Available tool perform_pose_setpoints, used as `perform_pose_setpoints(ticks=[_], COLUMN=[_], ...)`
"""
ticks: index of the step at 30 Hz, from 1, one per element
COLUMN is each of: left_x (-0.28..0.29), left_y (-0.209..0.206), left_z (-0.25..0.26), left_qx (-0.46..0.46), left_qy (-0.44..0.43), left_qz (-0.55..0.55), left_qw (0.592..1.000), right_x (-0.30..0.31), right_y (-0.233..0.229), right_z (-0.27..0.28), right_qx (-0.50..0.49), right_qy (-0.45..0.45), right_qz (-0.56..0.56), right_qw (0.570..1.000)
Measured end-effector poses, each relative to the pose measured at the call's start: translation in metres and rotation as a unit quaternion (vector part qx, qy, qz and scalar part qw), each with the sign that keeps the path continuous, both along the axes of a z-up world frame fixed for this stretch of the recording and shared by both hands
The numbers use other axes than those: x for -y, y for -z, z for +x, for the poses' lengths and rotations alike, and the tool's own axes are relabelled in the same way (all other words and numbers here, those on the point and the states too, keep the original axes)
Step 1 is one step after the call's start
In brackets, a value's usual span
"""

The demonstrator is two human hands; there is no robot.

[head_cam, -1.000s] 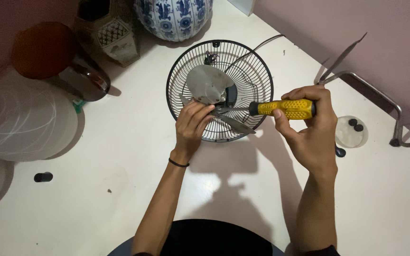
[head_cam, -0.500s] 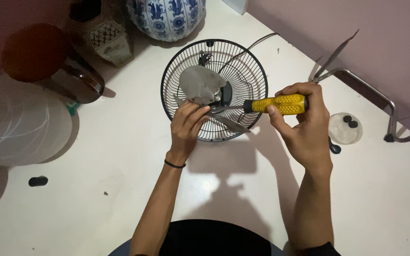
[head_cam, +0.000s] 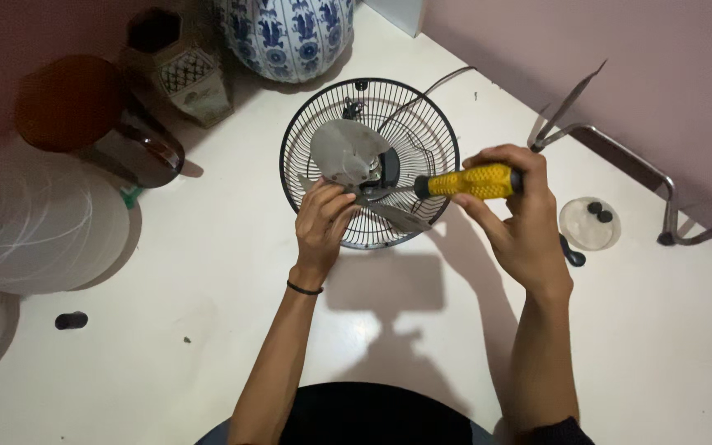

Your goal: The person uses a screwdriver to loosen and remove the fan blades from the motor hub of a table fan. They then remove the central hub cap and set the components aside on the table.

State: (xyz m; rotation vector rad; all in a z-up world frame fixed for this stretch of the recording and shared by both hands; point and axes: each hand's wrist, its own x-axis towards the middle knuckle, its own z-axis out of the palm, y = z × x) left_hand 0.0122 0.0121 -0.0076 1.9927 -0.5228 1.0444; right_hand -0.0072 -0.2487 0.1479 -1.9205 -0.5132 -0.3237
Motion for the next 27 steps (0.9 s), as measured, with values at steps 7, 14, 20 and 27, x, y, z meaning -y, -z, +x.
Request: perform_pose_setpoints(ticks=[7, 14, 20, 27], left_x=[-0.0002, 0.0016, -0.0027, -0.0022], left_y=[0.0077, 0.0094, 0.0077, 0.0026], left_z=[0.0004, 0.0017, 0.0005, 0.0001], left_qx=[-0.021, -0.021, -0.012, -0.012], left_qy=[0.001, -0.010, -0.012, -0.018], left_qz=[-0.016, -0.006, 0.005, -0.003], left_qw=[1.000, 1.000, 1.000, 1.000], right_x=[-0.0021, 0.0012, 0.0004, -0.0003], right_y=[0.0020, 0.0018, 0.0010, -0.0051], right_z=[0.0008, 0.0003, -0.0029, -0.0018], right_qx=[0.020, -0.015, -0.029, 0.004], right_qy=[0.052, 0.005, -0.001, 0.006], right_qz=[-0.087, -0.061, -0.032, -0.053], right_qw=[0.995, 0.998, 0.999, 0.999])
